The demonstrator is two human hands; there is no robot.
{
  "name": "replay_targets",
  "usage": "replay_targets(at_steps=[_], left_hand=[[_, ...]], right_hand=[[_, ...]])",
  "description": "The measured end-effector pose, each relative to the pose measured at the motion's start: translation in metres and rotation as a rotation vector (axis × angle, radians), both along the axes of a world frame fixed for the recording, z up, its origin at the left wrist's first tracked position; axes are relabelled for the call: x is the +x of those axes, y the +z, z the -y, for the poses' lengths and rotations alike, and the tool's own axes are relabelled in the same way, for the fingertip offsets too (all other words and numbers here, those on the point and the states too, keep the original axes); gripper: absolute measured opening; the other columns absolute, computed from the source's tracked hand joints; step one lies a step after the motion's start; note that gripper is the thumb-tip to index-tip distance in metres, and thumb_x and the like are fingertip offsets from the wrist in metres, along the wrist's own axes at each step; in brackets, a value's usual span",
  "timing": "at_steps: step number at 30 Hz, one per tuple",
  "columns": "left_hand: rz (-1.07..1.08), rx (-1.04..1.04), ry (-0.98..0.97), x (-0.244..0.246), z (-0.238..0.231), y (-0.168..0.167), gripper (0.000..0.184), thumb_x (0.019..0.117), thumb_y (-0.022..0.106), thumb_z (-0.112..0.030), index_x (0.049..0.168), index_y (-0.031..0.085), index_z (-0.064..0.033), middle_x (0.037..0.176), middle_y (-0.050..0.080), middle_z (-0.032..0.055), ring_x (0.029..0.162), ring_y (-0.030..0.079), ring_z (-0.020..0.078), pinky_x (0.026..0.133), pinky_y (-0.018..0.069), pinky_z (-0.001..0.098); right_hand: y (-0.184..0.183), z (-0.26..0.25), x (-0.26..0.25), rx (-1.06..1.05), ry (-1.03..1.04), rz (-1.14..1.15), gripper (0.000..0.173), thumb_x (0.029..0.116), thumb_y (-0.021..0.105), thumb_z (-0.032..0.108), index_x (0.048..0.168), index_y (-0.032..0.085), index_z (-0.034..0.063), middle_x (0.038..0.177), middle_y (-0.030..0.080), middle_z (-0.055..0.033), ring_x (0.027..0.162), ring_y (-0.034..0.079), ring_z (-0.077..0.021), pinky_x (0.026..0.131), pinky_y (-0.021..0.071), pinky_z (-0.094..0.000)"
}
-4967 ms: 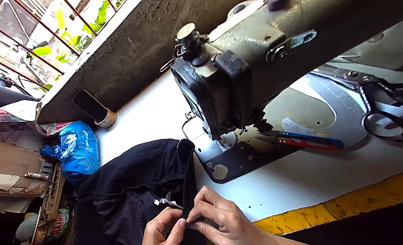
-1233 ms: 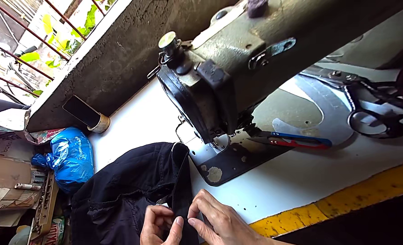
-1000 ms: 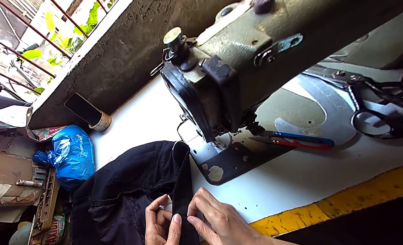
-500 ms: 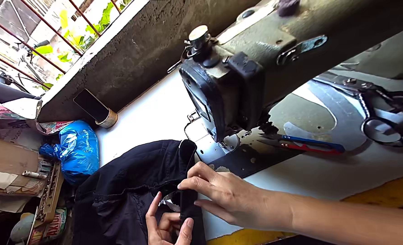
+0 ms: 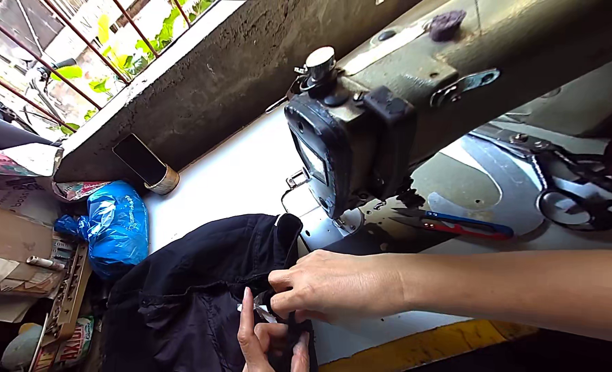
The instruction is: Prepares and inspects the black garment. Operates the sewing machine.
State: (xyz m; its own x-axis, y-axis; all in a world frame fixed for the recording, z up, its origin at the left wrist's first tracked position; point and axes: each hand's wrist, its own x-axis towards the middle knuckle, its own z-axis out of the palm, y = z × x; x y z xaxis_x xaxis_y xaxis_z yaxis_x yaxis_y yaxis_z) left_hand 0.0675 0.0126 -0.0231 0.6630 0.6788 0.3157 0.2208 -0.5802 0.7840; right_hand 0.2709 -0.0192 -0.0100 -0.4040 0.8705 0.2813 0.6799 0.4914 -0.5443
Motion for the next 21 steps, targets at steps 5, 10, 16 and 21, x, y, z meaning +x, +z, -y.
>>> replay_targets(at_steps=[5,10,16,21], left_hand=[[-0.05,-0.025,0.018,-0.001,-0.001,0.001,0.101,0.0762,0.076,0.006,0.151,0.01,0.0233,0.082,0.069,0.0061,0.075,0.065,0.0029,0.07,0.0547,0.019],[-0.054,-0.029,0.031,-0.001,-0.001,0.001,0.103,0.0753,0.077,0.007,0.151,0.009,0.0228,0.079,0.067,0.0043,0.072,0.064,0.0019,0.068,0.054,0.018],[-0.091,-0.06,0.07,0.002,-0.004,-0.003,0.102,0.0751,0.075,0.006,0.154,0.012,0.0194,0.079,0.063,0.0027,0.07,0.06,0.0013,0.063,0.0511,0.017],[-0.072,-0.128,0.05,0.004,-0.005,-0.003,0.103,0.0754,0.075,0.007,0.154,0.009,0.0189,0.074,0.06,-0.0014,0.065,0.057,-0.0001,0.059,0.0488,0.0157]], right_hand=[[0.003,0.0,0.0,-0.081,0.013,-0.057,0.009,0.0946,0.069,0.011,0.099,0.075,0.0065,0.093,0.064,-0.0137,0.079,0.064,-0.0263,0.064,0.0493,-0.0417],[-0.011,0.001,-0.004,0.082,-0.019,-0.112,0.006,0.09,0.071,0.011,0.09,0.075,0.0071,0.085,0.063,-0.0114,0.072,0.062,-0.0233,0.058,0.0476,-0.0377],[-0.034,-0.001,-0.015,0.292,-0.099,-0.122,0.006,0.0856,0.071,0.014,0.086,0.07,0.0084,0.078,0.06,-0.0081,0.063,0.059,-0.0193,0.051,0.0442,-0.032],[-0.03,0.002,-0.01,0.227,-0.06,-0.122,0.008,0.0902,0.069,0.014,0.087,0.071,0.0071,0.08,0.06,-0.0096,0.066,0.06,-0.0214,0.053,0.0451,-0.0341]])
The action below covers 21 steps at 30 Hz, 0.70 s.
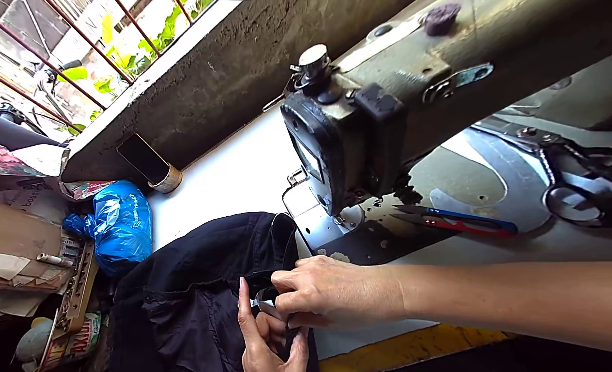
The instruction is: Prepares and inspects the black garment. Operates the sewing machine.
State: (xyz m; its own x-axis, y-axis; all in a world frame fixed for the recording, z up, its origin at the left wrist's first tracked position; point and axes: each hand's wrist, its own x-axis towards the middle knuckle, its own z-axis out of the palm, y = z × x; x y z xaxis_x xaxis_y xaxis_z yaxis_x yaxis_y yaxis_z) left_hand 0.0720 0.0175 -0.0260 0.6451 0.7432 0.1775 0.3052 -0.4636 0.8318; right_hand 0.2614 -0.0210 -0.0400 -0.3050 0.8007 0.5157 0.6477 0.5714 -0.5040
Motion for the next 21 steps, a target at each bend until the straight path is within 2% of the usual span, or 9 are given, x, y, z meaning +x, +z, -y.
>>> replay_targets(at_steps=[3,6,9,12,14,16,18,19,21], left_hand=[[-0.009,0.038,0.006,0.001,0.001,0.0,0.104,0.0749,0.075,0.005,0.154,0.008,0.0193,0.073,0.06,-0.0012,0.064,0.058,-0.0001,0.059,0.0488,0.0155],[-0.014,0.094,0.001,0.001,0.003,0.001,0.107,0.0765,0.08,0.0,0.153,0.007,0.0215,0.074,0.06,0.0002,0.065,0.057,-0.0011,0.06,0.0495,0.0152],[-0.051,0.163,0.005,0.002,0.009,0.003,0.106,0.0731,0.079,0.003,0.152,0.01,0.0226,0.075,0.065,0.0033,0.068,0.061,0.0011,0.065,0.0522,0.017],[-0.136,0.2,0.033,-0.003,0.011,0.003,0.104,0.0726,0.083,-0.004,0.151,0.019,0.0222,0.075,0.066,0.003,0.068,0.061,0.0038,0.066,0.0524,0.0192],[-0.176,0.127,0.031,-0.014,0.012,0.0,0.085,0.0776,0.083,-0.008,0.144,0.036,0.0196,0.073,0.063,0.0026,0.064,0.058,0.0051,0.063,0.0508,0.0212],[-0.154,-0.008,0.013,-0.025,0.015,-0.003,0.043,0.0833,0.077,-0.005,0.119,0.061,0.0117,0.079,0.068,0.0065,0.066,0.063,0.0058,0.066,0.0541,0.0224],[-0.082,-0.144,-0.013,-0.033,0.015,-0.003,0.015,0.0881,0.071,0.0,0.101,0.066,0.006,0.082,0.07,0.0029,0.071,0.066,-0.0001,0.071,0.0561,0.0175],[-0.031,-0.198,-0.034,-0.037,0.014,-0.002,0.008,0.0895,0.068,0.003,0.097,0.066,0.0051,0.083,0.07,0.0009,0.074,0.066,-0.0017,0.073,0.0565,0.0168],[0.07,-0.292,-0.096,-0.043,0.009,-0.003,0.006,0.0911,0.064,0.005,0.096,0.067,0.0027,0.086,0.071,-0.0039,0.078,0.066,-0.0033,0.075,0.0569,0.0173]], right_hand=[[0.008,0.003,0.005,-0.108,0.043,-0.007,0.018,0.0918,0.072,0.023,0.094,0.073,0.0051,0.087,0.062,-0.0129,0.07,0.062,-0.024,0.055,0.0473,-0.037],[0.016,0.006,0.009,-0.21,0.066,0.016,0.029,0.0905,0.076,0.031,0.099,0.072,0.003,0.093,0.062,-0.0158,0.075,0.063,-0.0272,0.059,0.0484,-0.0407],[0.018,0.007,0.009,-0.242,0.072,-0.004,0.019,0.0912,0.075,0.022,0.092,0.072,0.0025,0.09,0.061,-0.0152,0.076,0.063,-0.0275,0.059,0.0473,-0.0414],[0.008,0.005,0.005,-0.143,0.07,-0.025,0.015,0.0897,0.074,0.018,0.087,0.072,0.0034,0.086,0.06,-0.0132,0.07,0.061,-0.0242,0.055,0.0462,-0.0378],[0.003,0.005,0.003,-0.072,0.054,-0.028,0.014,0.0886,0.073,0.018,0.086,0.071,0.0041,0.085,0.06,-0.0122,0.068,0.061,-0.0221,0.053,0.0464,-0.0347],[-0.004,0.005,0.003,0.004,0.039,-0.041,0.014,0.0877,0.072,0.019,0.086,0.07,0.0047,0.083,0.06,-0.0105,0.066,0.06,-0.019,0.052,0.045,-0.0305],[-0.011,0.007,0.002,0.048,0.039,-0.074,0.015,0.0886,0.07,0.02,0.085,0.069,0.0051,0.083,0.059,-0.0094,0.066,0.059,-0.0168,0.051,0.0443,-0.0281],[-0.013,0.008,0.001,0.05,0.045,-0.096,0.016,0.0899,0.069,0.02,0.086,0.068,0.005,0.084,0.059,-0.0093,0.068,0.059,-0.0161,0.052,0.0446,-0.0271],[-0.013,0.011,0.0,0.041,0.074,-0.155,0.015,0.0917,0.068,0.018,0.088,0.068,0.0033,0.086,0.058,-0.0102,0.07,0.058,-0.0157,0.055,0.0448,-0.0252]])
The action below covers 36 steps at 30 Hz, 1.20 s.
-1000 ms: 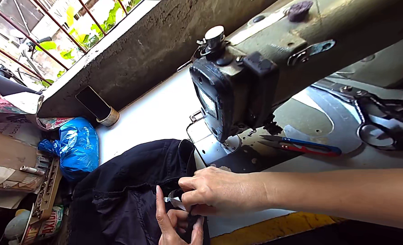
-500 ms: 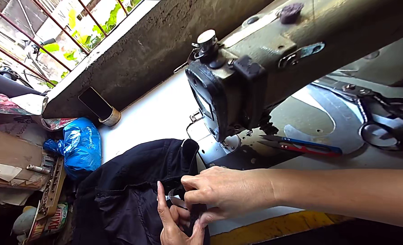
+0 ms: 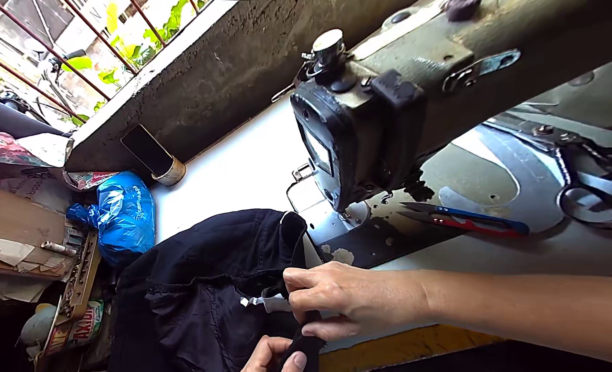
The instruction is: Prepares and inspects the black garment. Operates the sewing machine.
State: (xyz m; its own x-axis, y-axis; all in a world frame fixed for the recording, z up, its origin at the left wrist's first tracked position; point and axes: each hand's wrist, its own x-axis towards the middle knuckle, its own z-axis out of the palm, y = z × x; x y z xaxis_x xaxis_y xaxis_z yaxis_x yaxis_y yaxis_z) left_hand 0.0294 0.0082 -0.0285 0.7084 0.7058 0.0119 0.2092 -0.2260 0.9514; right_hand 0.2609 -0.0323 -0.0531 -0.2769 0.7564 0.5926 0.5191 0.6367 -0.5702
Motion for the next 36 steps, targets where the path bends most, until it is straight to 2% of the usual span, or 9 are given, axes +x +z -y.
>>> replay_targets(at_steps=[6,9,11,16,23,27,30,34,36], left_hand=[[0.083,-0.046,-0.098,-0.005,-0.013,-0.007,0.012,0.1004,0.053,-0.001,0.101,0.065,-0.0025,0.091,0.07,-0.0101,0.085,0.064,-0.0075,0.079,0.0547,0.0144],[0.086,-0.049,-0.049,0.002,-0.017,-0.011,0.011,0.0893,0.069,0.0,0.1,0.068,-0.0011,0.089,0.073,-0.0074,0.081,0.068,-0.0037,0.077,0.0579,0.0176],[0.081,0.091,-0.037,0.01,-0.028,-0.018,0.015,0.0834,0.073,0.004,0.098,0.071,0.0035,0.091,0.075,-0.001,0.086,0.07,-0.0002,0.083,0.0589,0.0194],[0.161,0.423,-0.067,0.035,-0.098,-0.047,0.011,0.0853,0.072,-0.003,0.094,0.076,0.0019,0.091,0.076,0.0036,0.089,0.072,0.0031,0.087,0.0586,0.0196],[-0.056,0.191,-0.14,0.027,-0.112,-0.026,0.015,0.0886,0.074,-0.018,0.092,0.075,-0.0041,0.085,0.073,-0.003,0.079,0.066,-0.0036,0.076,0.055,0.0168],[-0.193,0.304,-0.112,0.0,-0.076,-0.014,0.028,0.0874,0.075,-0.025,0.087,0.073,0.0026,0.087,0.063,0.0109,0.084,0.061,0.0167,0.077,0.0505,0.0315],[-0.306,0.408,-0.054,-0.013,-0.037,0.007,0.021,0.0921,0.069,-0.014,0.097,0.074,0.0062,0.108,0.069,0.0237,0.102,0.066,0.0404,0.087,0.0507,0.0576],[-0.395,0.447,-0.1,-0.018,0.002,0.005,0.045,0.0927,0.062,-0.005,0.138,0.064,-0.0041,0.145,0.059,0.0186,0.14,0.048,0.0439,0.113,0.0319,0.0686],[-0.366,0.484,-0.105,-0.018,0.007,-0.012,0.055,0.0898,0.061,-0.004,0.145,0.059,-0.008,0.152,0.053,0.0148,0.147,0.04,0.043,0.115,0.0226,0.0721]], right_hand=[[0.0,-0.001,-0.002,-0.053,0.061,-0.104,0.016,0.0946,0.066,0.013,0.09,0.069,-0.0015,0.088,0.058,-0.0124,0.069,0.054,-0.0114,0.058,0.0431,-0.0195],[-0.002,-0.007,-0.005,-0.061,0.034,-0.114,0.015,0.0949,0.066,0.012,0.09,0.069,-0.0018,0.089,0.058,-0.0131,0.07,0.054,-0.0123,0.059,0.044,-0.0202],[-0.004,-0.016,-0.005,-0.043,-0.014,-0.08,0.014,0.094,0.066,0.013,0.09,0.069,-0.0009,0.09,0.058,-0.0127,0.072,0.056,-0.0143,0.06,0.046,-0.0223],[-0.018,-0.055,0.007,-0.003,-0.187,0.016,0.014,0.0953,0.068,0.017,0.091,0.07,0.0029,0.091,0.06,-0.0095,0.075,0.06,-0.0137,0.062,0.051,-0.0243],[-0.034,-0.066,0.008,-0.017,-0.222,-0.068,0.021,0.1003,0.063,0.021,0.098,0.07,0.0017,0.094,0.063,-0.0163,0.077,0.063,-0.0204,0.067,0.0546,-0.0312],[-0.034,-0.058,0.012,-0.023,-0.174,-0.053,0.023,0.1017,0.062,0.026,0.099,0.07,0.0044,0.095,0.062,-0.0141,0.081,0.062,-0.0154,0.073,0.0537,-0.0249],[-0.034,-0.059,0.016,-0.022,-0.128,-0.096,0.026,0.105,0.055,0.025,0.097,0.07,0.0044,0.099,0.063,-0.011,0.092,0.062,-0.0099,0.083,0.0515,-0.019],[-0.034,-0.059,0.021,-0.005,-0.142,-0.094,0.03,0.1066,0.05,0.022,0.095,0.069,0.0027,0.097,0.066,-0.0086,0.094,0.063,-0.0076,0.086,0.0509,-0.0173],[-0.034,-0.06,0.022,-0.016,-0.155,-0.074,0.028,0.1057,0.051,0.02,0.095,0.07,0.003,0.095,0.066,-0.0072,0.091,0.063,-0.0069,0.084,0.0512,-0.0171]])
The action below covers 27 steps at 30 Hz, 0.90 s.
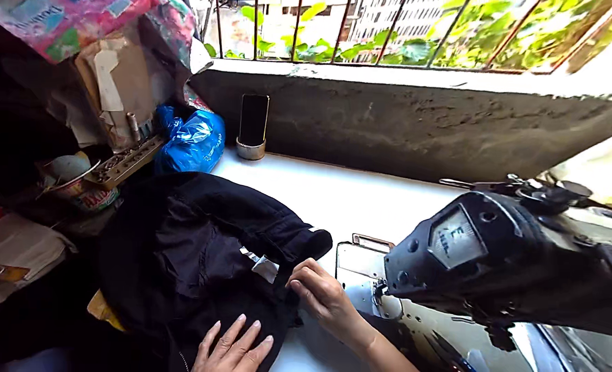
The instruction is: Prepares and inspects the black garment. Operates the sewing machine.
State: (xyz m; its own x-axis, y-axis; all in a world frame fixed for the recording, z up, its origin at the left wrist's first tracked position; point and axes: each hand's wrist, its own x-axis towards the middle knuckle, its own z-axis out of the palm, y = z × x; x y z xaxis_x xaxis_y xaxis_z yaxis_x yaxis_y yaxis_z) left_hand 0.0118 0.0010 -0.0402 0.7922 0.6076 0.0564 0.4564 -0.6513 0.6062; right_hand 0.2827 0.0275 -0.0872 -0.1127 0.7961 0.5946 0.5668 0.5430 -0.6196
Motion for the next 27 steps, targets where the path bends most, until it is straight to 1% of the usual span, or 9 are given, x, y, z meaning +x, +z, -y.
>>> replay_targets(at_steps=[3,6,10,13,16,18,21,24,27], left_hand=[[0.082,0.014,0.015,-0.002,-0.004,-0.016,0.055,0.0876,0.059,-0.002,0.142,0.063,-0.0112,0.153,0.054,0.0104,0.149,0.039,0.0374,0.118,0.0187,0.0694],[0.145,0.012,0.033,-0.003,-0.007,-0.022,0.051,0.0903,0.047,-0.001,0.137,0.066,-0.0092,0.149,0.058,0.0088,0.148,0.041,0.0333,0.119,0.0188,0.0661],[0.241,-0.078,0.054,-0.005,-0.012,-0.023,0.051,0.0908,0.037,-0.002,0.132,0.068,-0.0022,0.147,0.059,0.0123,0.149,0.04,0.0316,0.121,0.0138,0.0625],[0.289,-0.199,0.083,-0.008,-0.017,-0.02,0.056,0.0894,0.036,-0.001,0.14,0.058,0.0045,0.148,0.057,0.0158,0.148,0.041,0.0265,0.125,0.0145,0.0542],[0.317,-0.329,0.108,-0.01,-0.024,-0.019,0.066,0.0872,0.037,-0.003,0.153,0.039,0.0062,0.155,0.048,0.019,0.148,0.04,0.0244,0.125,0.0251,0.0458],[0.333,-0.357,0.114,-0.009,-0.024,-0.02,0.068,0.0855,0.038,-0.002,0.154,0.038,0.0052,0.156,0.046,0.0187,0.149,0.039,0.0235,0.124,0.0265,0.0438],[0.321,-0.337,0.104,-0.011,-0.024,-0.02,0.067,0.0836,0.038,0.001,0.15,0.047,0.001,0.153,0.052,0.0117,0.147,0.041,0.0172,0.127,0.0206,0.0443],[0.312,-0.267,0.106,-0.012,-0.021,-0.018,0.057,0.0857,0.038,0.007,0.136,0.064,-0.0011,0.145,0.06,0.0119,0.147,0.043,0.0212,0.127,0.0157,0.0486],[0.345,-0.143,0.156,-0.007,-0.04,-0.025,0.049,0.0849,0.04,0.009,0.118,0.075,-0.0021,0.131,0.07,0.0122,0.134,0.058,0.0218,0.117,0.0384,0.0455]], right_hand=[[0.0,-0.001,0.0,-0.003,-0.007,0.009,0.026,0.1036,0.053,0.017,0.093,0.071,0.0019,0.092,0.065,-0.0065,0.086,0.062,-0.0054,0.079,0.0513,-0.016],[0.001,-0.003,-0.001,0.011,-0.027,0.018,0.025,0.102,0.053,0.015,0.091,0.071,0.0017,0.09,0.064,-0.0054,0.081,0.061,-0.0042,0.074,0.051,-0.0152],[0.004,-0.005,-0.003,-0.032,-0.047,-0.003,0.024,0.1003,0.054,0.014,0.091,0.072,0.0002,0.087,0.063,-0.0065,0.075,0.06,-0.0062,0.069,0.0514,-0.0181],[0.005,-0.007,-0.003,-0.047,-0.052,-0.028,0.025,0.1002,0.054,0.013,0.09,0.072,-0.0004,0.085,0.063,-0.0069,0.074,0.059,-0.0068,0.069,0.0511,-0.019],[0.004,-0.009,-0.002,-0.052,-0.045,-0.055,0.026,0.1014,0.053,0.013,0.091,0.072,-0.0016,0.085,0.062,-0.0075,0.076,0.058,-0.0068,0.07,0.0498,-0.0194],[0.005,-0.008,-0.001,-0.062,-0.043,-0.054,0.027,0.1019,0.052,0.013,0.092,0.072,-0.0029,0.085,0.063,-0.0091,0.075,0.059,-0.0079,0.07,0.0505,-0.0205],[0.007,-0.006,-0.002,-0.071,-0.059,-0.039,0.027,0.1014,0.052,0.011,0.092,0.072,-0.0031,0.086,0.063,-0.009,0.075,0.059,-0.008,0.07,0.0508,-0.0207],[0.007,-0.004,-0.003,-0.065,-0.076,-0.042,0.026,0.0999,0.053,0.01,0.091,0.073,-0.0031,0.085,0.064,-0.008,0.076,0.059,-0.0065,0.071,0.0498,-0.0189],[0.009,-0.003,-0.001,-0.088,-0.063,-0.069,0.026,0.1005,0.052,0.01,0.091,0.072,-0.0036,0.084,0.063,-0.0069,0.071,0.058,-0.0039,0.066,0.0498,-0.0169]])
